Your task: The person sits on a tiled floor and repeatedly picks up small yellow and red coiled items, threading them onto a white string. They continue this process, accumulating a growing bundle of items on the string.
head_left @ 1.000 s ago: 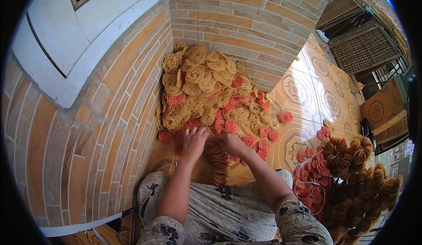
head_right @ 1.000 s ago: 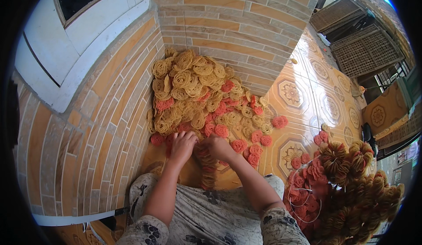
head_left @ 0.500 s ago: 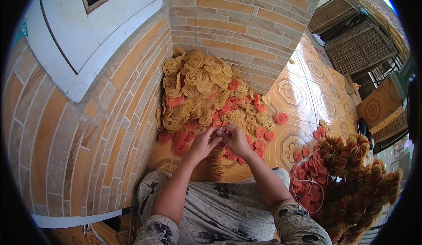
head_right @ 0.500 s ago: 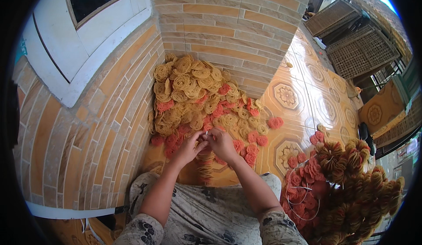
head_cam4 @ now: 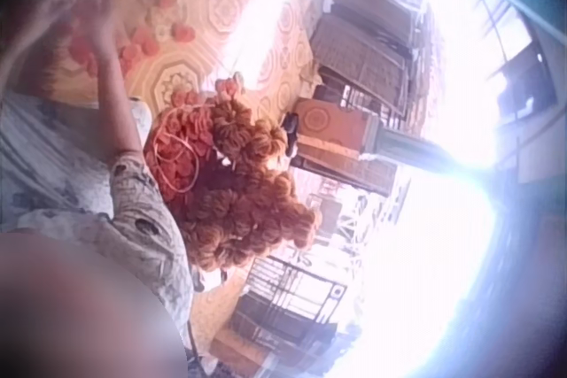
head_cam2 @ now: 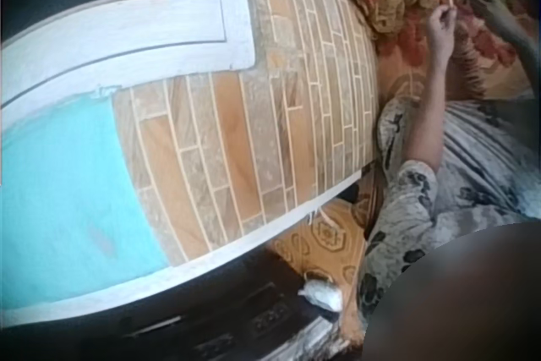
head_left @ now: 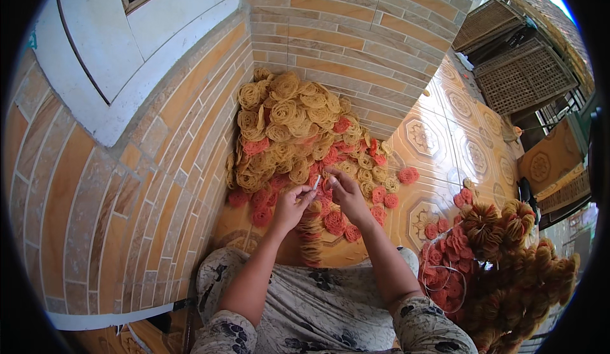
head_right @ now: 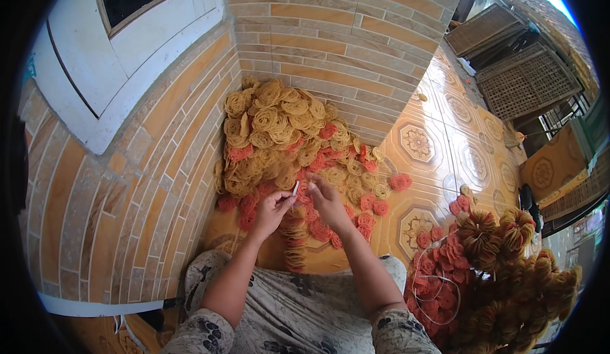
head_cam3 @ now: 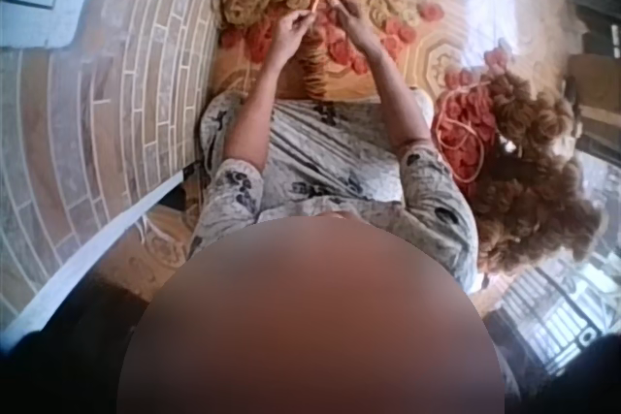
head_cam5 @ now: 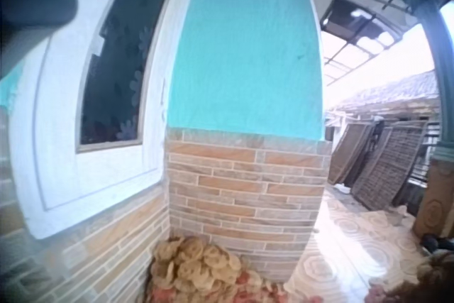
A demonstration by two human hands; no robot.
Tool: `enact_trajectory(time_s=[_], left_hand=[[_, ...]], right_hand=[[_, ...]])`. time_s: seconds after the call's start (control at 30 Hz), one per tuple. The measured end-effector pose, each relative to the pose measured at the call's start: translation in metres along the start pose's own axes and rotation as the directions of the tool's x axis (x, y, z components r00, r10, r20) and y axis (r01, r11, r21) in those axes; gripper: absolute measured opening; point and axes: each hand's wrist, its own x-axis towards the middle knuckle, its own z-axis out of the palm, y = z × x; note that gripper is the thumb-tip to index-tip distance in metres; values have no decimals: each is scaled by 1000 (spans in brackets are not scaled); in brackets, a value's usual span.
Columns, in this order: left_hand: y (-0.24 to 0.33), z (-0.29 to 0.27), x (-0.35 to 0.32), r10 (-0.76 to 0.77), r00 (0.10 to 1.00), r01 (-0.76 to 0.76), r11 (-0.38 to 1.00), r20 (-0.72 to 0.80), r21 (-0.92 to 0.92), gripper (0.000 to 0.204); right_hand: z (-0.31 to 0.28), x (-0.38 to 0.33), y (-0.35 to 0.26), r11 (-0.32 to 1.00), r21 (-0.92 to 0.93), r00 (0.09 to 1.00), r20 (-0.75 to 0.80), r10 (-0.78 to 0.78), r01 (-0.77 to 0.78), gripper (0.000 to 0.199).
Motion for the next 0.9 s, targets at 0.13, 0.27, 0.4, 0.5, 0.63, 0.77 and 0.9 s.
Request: enact_trajectory(time_s=[0.13, 0.27, 0.4, 0.5, 0.63, 0.77, 0.9], left_hand=[[9, -9, 2, 65, 995, -78, 977, -71, -198, 19], [14, -13, -1, 8, 994, -36, 965, -106, -261, 18], [18, -12, -4, -43, 996, 19, 958, -77, -287, 16], [20, -11, -6, -84, 995, 64, 953, -56, -297, 15], [19, -9, -6, -137, 989, 110, 930, -52, -352, 13], [19, -9, -7, -212, 974, 155, 883, -80, -444, 15], [18, -11, -7, -208, 974, 148, 882, -88, -447, 13]], right_hand=[[-13, 8, -11, 991, 116, 998, 11, 64, -65, 35], [-21, 7, -16, 991, -109, 993, -100, 62, -73, 31], [-16, 8, -10, 928, 365, 973, -229, 8, 78, 25], [-10, 8, -4, 870, 481, 978, -207, -7, 108, 22], [-3, 5, 0, 850, 524, 991, -134, 15, 58, 20], [4, 1, 0, 834, 552, 998, -64, 12, 25, 19], [9, -1, -4, 843, 538, 999, -37, 19, 4, 20]])
